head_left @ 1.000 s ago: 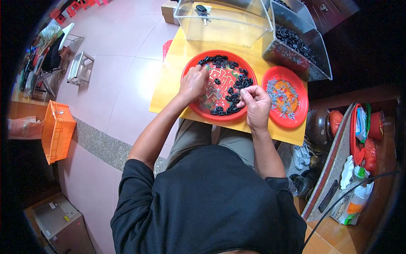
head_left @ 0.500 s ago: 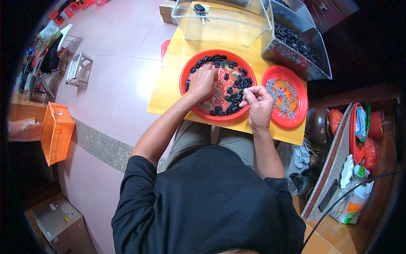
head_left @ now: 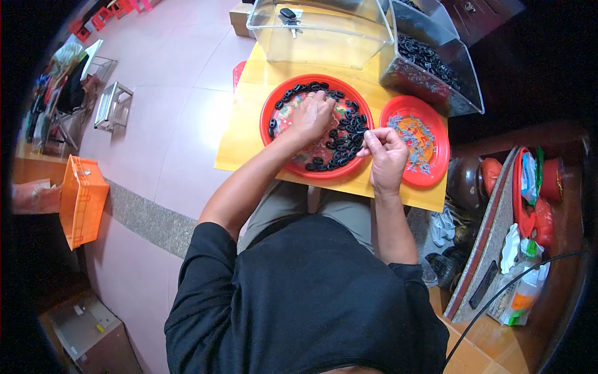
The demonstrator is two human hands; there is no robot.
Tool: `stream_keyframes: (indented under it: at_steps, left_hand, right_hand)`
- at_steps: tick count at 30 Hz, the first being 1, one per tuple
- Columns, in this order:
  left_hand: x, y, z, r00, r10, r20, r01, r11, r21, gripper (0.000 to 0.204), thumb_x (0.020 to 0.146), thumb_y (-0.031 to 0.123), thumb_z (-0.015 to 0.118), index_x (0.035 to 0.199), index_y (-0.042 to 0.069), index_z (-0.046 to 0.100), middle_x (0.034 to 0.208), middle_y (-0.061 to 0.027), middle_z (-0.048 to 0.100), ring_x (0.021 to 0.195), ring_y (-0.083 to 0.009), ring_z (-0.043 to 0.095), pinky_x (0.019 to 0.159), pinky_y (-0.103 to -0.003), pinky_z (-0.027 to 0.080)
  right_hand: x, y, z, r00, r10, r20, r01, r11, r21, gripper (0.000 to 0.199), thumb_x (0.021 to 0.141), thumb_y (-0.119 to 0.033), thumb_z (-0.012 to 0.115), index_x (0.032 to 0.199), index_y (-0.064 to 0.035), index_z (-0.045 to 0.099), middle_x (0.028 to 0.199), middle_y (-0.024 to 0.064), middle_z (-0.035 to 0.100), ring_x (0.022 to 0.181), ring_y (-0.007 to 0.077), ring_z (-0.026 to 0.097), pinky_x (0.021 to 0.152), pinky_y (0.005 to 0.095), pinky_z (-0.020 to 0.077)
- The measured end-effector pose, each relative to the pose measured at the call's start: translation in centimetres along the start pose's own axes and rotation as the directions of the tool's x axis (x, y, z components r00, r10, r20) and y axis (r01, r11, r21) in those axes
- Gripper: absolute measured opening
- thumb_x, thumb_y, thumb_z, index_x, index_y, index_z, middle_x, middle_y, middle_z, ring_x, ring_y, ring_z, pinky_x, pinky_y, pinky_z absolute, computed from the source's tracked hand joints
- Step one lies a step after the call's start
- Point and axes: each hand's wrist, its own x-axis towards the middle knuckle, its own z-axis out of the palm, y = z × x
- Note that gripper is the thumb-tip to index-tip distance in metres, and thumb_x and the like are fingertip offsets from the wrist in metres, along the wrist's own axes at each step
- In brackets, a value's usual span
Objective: The person assembles plastic cord locks by hand, picking components from a tray and fitting them together.
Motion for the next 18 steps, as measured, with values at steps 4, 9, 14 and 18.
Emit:
stream_keyframes:
  at_steps: [4,9,14,18]
  left_hand:
    - [0.0,-0.5,0.6,0.999,0.023,-0.038,-0.021,0.999,0.049,0.022,0.067,0.02,0.065,0.079,0.003,0.059,0.087,-0.0189,0.055,0.084,-0.0339,0.057,0.071,-0.044,0.047]
    - [-0.9,-1.0,-0.3,0.996,-0.094,0.002,0.092,0.971,-0.221,0.016,0.073,0.015,0.058,0.081,0.0,0.059,0.078,-0.0187,0.058,0.076,-0.0344,0.058,0.069,-0.042,0.047]
    - [-3.8,-0.4,-2.9,0.915,-0.236,0.328,0.4,0.419,-0.815,0.007,0.082,0.007,0.052,0.082,0.0,0.055,0.065,-0.0042,0.055,0.057,-0.0123,0.055,0.051,-0.026,0.045]
    - [-6.3,1.3,-5.3,0.939,-0.156,0.307,0.326,0.114,-0.938,0.006,0.081,0.002,0.055,0.087,0.002,0.055,0.066,0.0015,0.053,0.055,-0.0062,0.05,0.048,-0.021,0.043]
  right_hand:
    - [0.0,0.3,-0.6,1.0,-0.022,0.0,0.022,1.0,0.003,0.008,0.081,-0.003,0.061,0.077,-0.001,0.055,0.066,0.0037,0.056,0.051,0.0068,0.053,0.047,0.0196,0.047]
    - [0.0,0.0,-0.6,1.0,-0.022,0.002,0.022,1.0,0.015,0.007,0.081,-0.002,0.061,0.077,-0.0009,0.055,0.066,0.0035,0.056,0.051,0.0066,0.053,0.047,0.0197,0.0474]
    - [0.0,-0.6,0.1,0.998,0.017,0.053,-0.016,1.0,-0.02,0.005,0.083,-0.001,0.057,0.078,-0.0008,0.055,0.068,0.0047,0.056,0.054,0.0087,0.053,0.05,0.0203,0.0473]
    - [0.2,-1.2,1.2,0.992,0.0,0.124,0.002,1.0,-0.014,0.004,0.082,0.0,0.058,0.079,-0.0006,0.056,0.068,0.0034,0.056,0.054,0.007,0.053,0.05,0.02,0.0476]
